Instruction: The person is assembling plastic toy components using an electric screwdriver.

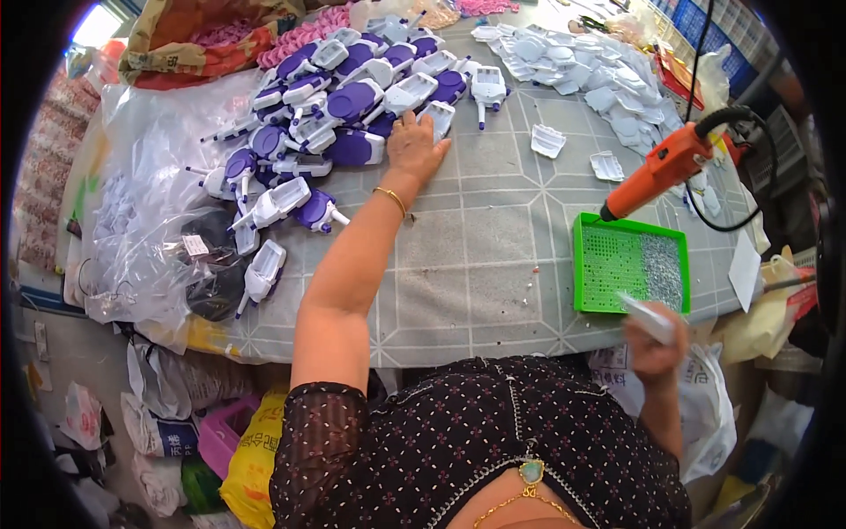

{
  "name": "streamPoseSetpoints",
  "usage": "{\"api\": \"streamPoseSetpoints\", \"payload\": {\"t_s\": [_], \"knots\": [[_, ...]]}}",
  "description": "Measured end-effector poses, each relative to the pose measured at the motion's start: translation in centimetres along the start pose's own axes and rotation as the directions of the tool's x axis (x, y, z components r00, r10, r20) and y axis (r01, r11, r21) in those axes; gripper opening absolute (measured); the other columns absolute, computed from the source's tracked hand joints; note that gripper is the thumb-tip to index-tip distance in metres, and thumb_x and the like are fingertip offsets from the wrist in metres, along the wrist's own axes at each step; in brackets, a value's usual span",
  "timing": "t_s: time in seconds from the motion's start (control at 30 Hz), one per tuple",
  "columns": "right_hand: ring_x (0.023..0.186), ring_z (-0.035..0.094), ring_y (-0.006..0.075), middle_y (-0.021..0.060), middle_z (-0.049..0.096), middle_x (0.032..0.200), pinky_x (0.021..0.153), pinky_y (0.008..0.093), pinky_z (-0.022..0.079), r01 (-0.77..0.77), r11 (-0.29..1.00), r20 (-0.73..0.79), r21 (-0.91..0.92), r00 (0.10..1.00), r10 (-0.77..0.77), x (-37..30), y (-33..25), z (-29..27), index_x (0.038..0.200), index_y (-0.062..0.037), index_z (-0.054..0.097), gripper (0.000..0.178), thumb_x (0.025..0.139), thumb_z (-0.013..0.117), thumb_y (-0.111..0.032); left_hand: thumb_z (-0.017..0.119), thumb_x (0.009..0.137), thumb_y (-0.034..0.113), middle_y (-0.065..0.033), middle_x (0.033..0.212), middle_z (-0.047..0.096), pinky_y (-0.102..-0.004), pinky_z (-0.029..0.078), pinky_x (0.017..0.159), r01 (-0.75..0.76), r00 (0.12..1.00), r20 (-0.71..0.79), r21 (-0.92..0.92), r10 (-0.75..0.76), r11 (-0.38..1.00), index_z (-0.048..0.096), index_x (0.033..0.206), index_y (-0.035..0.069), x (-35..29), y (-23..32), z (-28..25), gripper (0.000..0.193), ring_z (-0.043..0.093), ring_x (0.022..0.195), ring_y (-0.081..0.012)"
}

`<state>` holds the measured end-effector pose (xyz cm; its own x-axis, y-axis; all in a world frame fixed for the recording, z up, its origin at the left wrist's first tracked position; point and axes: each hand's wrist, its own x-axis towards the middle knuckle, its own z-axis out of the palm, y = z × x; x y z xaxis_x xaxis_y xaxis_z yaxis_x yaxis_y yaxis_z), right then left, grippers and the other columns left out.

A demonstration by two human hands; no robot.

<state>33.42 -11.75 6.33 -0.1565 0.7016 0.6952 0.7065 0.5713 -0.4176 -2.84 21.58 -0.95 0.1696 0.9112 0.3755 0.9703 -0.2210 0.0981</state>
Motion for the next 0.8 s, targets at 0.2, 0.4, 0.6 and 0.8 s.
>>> {"api": "streamPoseSetpoints", "payload": {"t_s": [0.2,0.4,0.6,0.8], "knots": [[0.069,0.067,0.0147,0.0095,0.070,0.080,0.061,0.0321,0.053,-0.485,0.851,0.517,0.201,0.790,0.329,7.3,0.9,6.7,0.106,-0.0002,0.057,0.016,0.099,0.066,-0.012,0.083,0.074,0.036,-0.0160,0.117,0.063,-0.0474,0.049,0.096,-0.103,0.988,0.065,-0.371,0.137,0.923,0.061,0.125,0.004,-6.0,3.2,-2.2,0.064,0.059,0.113,-0.0377],[0.056,0.057,0.0084,0.0014,0.062,0.070,0.052,0.0246,0.047,-0.739,0.628,0.723,0.246,0.571,0.389,13.6,2.5,12.4,0.101,-0.0007,0.061,0.029,0.105,0.061,-0.030,0.090,0.065,0.027,-0.0194,0.124,0.061,-0.0498,0.047,0.097,-0.130,0.977,0.040,-0.673,0.211,0.728,0.045,0.142,0.002,-16.5,7.1,-6.7,0.092,0.057,0.112,-0.0409],[0.051,0.054,0.0044,-0.0024,0.060,0.066,0.046,0.0210,0.043,-0.793,0.607,0.859,0.048,0.343,0.380,12.3,2.8,13.9,0.106,-0.0007,0.064,0.041,0.104,0.061,-0.041,0.093,0.063,0.027,-0.0215,0.124,0.062,-0.0495,0.046,0.100,-0.073,0.979,0.077,-0.736,0.190,0.673,0.038,0.146,0.000,-18.6,7.4,-7.2,0.103,0.059,0.110,-0.0424],[0.051,0.052,0.0015,-0.0064,0.059,0.066,0.045,0.0184,0.040,-0.871,0.491,0.928,-0.020,0.166,0.332,12.2,3.0,13.9,0.104,-0.0048,0.065,0.045,0.103,0.060,-0.049,0.093,0.063,0.028,-0.0232,0.125,0.061,-0.0495,0.044,0.102,-0.224,0.960,-0.028,-0.678,0.280,0.700,0.038,0.147,-0.001,-19.1,7.5,-6.5,0.104,0.060,0.111,-0.0406]]}}
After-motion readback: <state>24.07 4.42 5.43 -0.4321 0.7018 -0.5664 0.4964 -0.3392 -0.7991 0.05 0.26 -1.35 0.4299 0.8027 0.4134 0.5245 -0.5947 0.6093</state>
